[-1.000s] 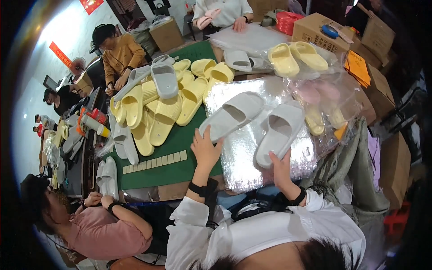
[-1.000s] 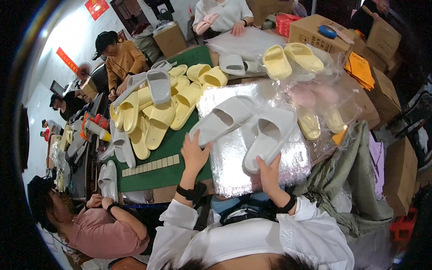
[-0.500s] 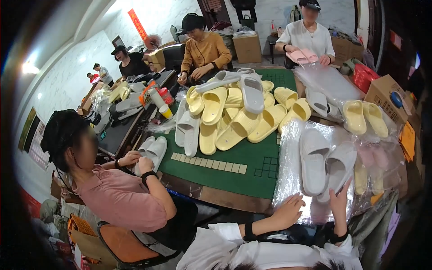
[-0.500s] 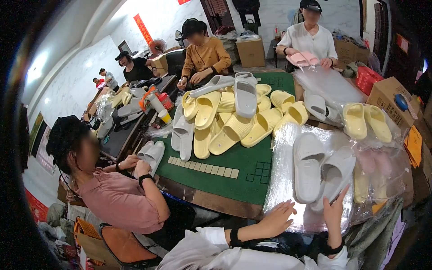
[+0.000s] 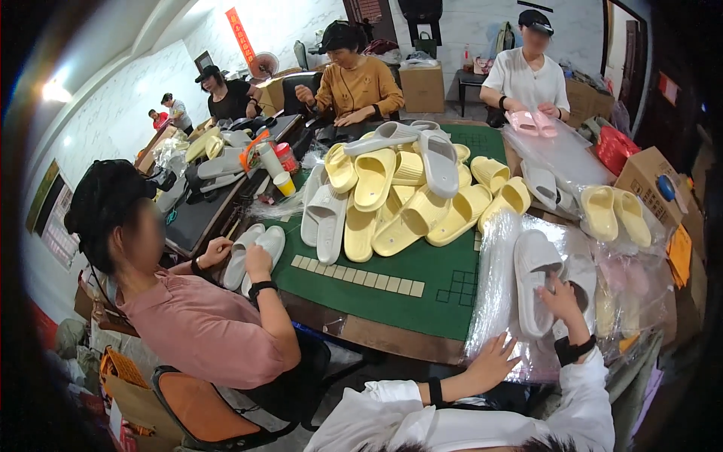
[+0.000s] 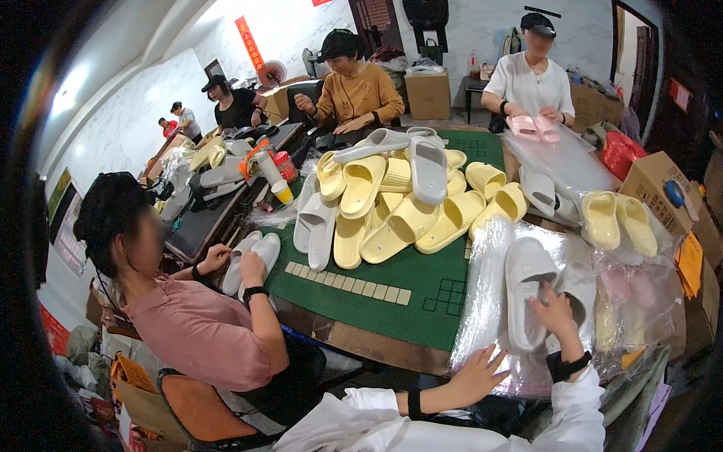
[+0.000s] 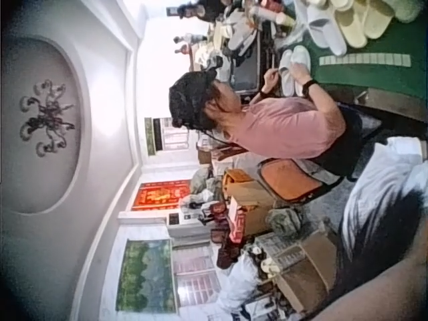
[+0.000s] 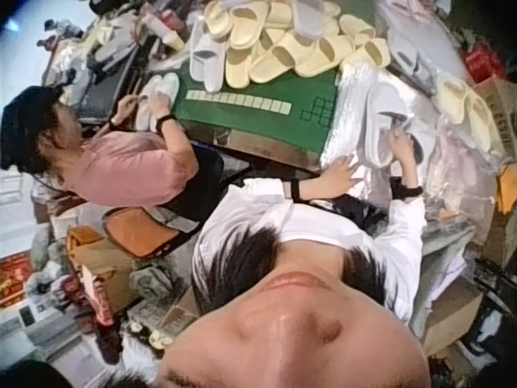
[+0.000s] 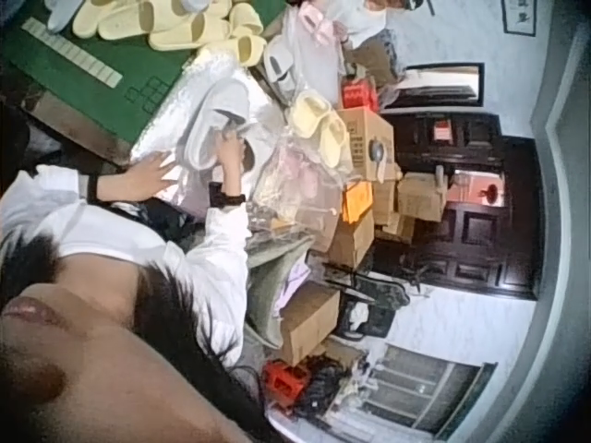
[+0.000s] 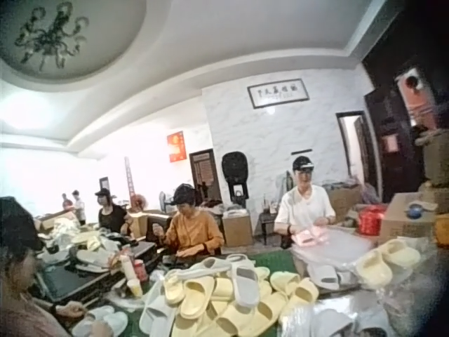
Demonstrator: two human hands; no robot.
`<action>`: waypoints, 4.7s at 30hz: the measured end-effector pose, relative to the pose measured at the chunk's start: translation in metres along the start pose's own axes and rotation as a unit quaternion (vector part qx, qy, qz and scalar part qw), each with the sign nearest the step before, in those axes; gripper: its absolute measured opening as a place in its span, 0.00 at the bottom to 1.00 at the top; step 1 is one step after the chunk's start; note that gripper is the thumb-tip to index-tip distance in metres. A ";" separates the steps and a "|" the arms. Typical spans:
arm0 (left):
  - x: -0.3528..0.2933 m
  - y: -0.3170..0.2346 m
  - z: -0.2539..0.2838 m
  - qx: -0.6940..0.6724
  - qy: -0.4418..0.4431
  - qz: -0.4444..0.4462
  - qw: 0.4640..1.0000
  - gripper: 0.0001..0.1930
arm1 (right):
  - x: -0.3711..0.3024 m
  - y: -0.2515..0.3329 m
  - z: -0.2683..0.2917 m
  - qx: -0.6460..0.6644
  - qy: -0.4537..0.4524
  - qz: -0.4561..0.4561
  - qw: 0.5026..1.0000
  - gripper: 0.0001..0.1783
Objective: The recorder is seen picking up slippers from a table, placing them into plastic bags, and then putting the bagged slippers into a large storage bag.
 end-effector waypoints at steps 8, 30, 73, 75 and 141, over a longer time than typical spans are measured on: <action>0.004 0.002 0.004 -0.008 -0.009 0.014 1.000 0.22 | -0.013 -0.003 0.004 0.202 -0.028 0.096 0.974 0.31; 0.023 0.068 0.036 -0.008 -0.031 -0.028 0.999 0.29 | -0.195 -0.036 0.029 0.462 0.546 0.107 0.691 0.32; 0.041 0.062 0.116 -0.405 -0.181 0.200 0.874 0.16 | -0.176 -0.036 0.044 0.346 0.168 0.093 0.918 0.13; 0.041 0.055 0.117 -0.396 -0.185 0.193 0.878 0.17 | -0.179 -0.029 0.046 0.310 0.145 0.109 0.933 0.12; 0.011 0.032 0.027 -0.771 -0.086 0.282 0.564 0.40 | -0.121 0.031 -0.001 0.158 -0.197 0.132 0.958 0.32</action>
Point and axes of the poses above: each hand's wrist, its own x-axis towards the middle knuckle, its own z-axis out of the back of the hand, y = z × x, the point moved 7 cm from there along x, towards the middle knuckle, and after that the axes turned 1 degree about -z, right-handed, at the moved point
